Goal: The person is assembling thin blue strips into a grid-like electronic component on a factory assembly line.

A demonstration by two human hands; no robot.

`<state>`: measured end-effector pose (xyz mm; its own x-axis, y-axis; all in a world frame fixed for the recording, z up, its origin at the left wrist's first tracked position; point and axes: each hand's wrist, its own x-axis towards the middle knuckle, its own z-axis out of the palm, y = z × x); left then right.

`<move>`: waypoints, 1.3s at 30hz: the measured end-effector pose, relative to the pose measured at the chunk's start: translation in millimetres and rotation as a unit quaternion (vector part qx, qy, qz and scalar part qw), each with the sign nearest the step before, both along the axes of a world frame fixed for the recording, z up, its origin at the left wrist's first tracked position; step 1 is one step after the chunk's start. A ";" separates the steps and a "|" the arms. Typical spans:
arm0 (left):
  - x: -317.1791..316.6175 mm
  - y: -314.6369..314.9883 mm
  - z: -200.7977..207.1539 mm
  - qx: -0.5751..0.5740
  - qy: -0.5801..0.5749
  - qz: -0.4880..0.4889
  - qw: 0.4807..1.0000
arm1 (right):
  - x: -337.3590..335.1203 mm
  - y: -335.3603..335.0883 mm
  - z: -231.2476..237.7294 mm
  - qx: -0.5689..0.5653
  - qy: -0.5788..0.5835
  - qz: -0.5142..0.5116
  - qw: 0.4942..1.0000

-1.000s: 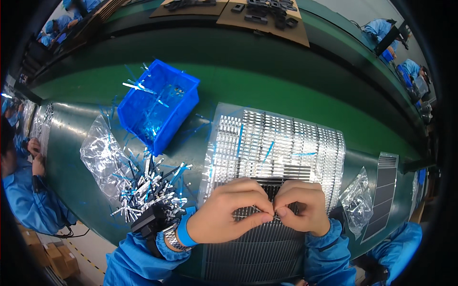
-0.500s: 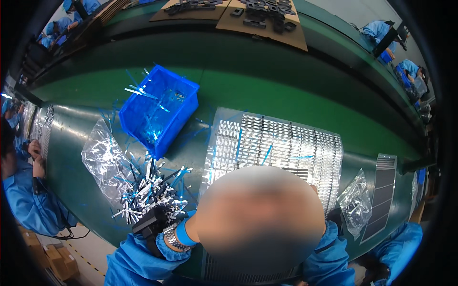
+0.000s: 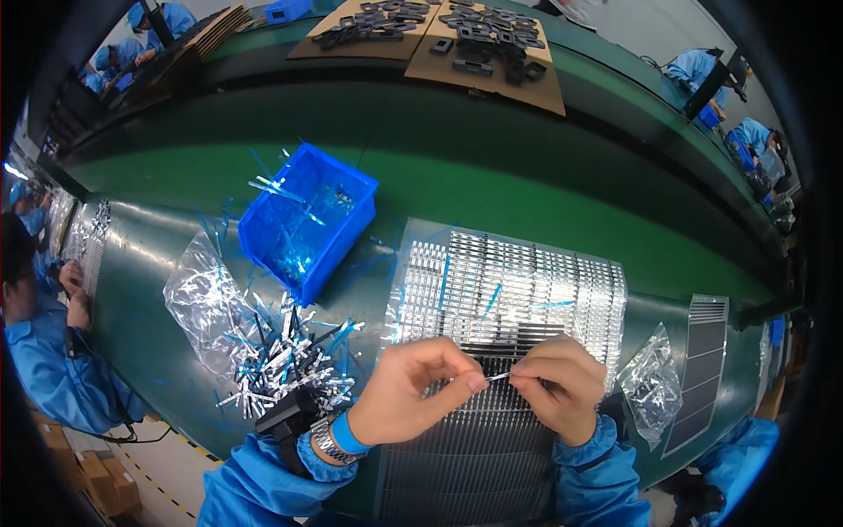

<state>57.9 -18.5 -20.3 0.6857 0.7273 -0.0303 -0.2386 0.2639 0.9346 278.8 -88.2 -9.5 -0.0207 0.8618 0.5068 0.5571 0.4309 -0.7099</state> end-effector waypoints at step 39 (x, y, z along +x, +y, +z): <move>-33.7 31.4 18.8 0.553 0.271 0.111 0.780 | -11.8 11.3 2.4 -0.138 -0.059 -0.150 0.977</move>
<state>24.2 12.9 -1.5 0.6433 0.6130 0.4587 0.3455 -0.7671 0.5406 266.9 -76.9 -7.1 0.2102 0.9413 0.2640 0.7136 0.0369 -0.6996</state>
